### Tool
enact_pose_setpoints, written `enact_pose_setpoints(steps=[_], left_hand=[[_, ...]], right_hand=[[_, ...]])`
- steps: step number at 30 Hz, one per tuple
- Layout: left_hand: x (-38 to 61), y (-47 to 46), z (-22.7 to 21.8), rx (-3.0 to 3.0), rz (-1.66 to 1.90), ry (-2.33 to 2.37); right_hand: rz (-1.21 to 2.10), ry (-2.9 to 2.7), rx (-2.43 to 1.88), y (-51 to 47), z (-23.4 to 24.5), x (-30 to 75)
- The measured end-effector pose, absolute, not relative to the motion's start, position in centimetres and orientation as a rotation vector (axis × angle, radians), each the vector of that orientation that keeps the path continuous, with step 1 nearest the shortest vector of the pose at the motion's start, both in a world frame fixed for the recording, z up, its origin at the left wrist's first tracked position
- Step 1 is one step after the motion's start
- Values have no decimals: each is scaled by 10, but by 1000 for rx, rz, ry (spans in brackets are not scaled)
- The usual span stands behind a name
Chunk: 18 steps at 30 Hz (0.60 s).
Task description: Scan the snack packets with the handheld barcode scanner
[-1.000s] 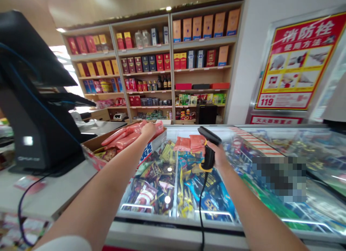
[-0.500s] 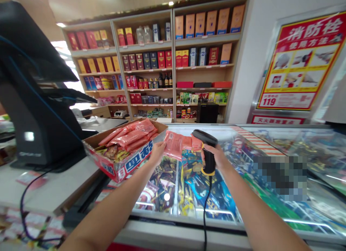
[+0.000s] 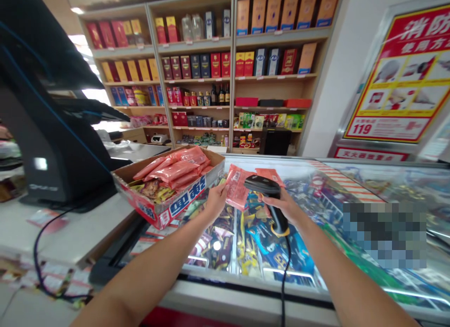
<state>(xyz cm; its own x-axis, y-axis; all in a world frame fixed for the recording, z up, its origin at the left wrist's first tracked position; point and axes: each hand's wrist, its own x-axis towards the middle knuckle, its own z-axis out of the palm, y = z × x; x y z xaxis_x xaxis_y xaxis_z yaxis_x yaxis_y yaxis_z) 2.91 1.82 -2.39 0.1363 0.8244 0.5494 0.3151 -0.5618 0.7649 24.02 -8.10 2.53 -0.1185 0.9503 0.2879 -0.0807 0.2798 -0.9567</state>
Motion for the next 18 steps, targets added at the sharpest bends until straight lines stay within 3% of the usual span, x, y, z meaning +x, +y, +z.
enact_pose_setpoints(steps=[18], left_hand=[[30, 18, -26, 1954, 1413, 1062]], right_hand=[[1138, -1308, -872, -79, 27, 242]])
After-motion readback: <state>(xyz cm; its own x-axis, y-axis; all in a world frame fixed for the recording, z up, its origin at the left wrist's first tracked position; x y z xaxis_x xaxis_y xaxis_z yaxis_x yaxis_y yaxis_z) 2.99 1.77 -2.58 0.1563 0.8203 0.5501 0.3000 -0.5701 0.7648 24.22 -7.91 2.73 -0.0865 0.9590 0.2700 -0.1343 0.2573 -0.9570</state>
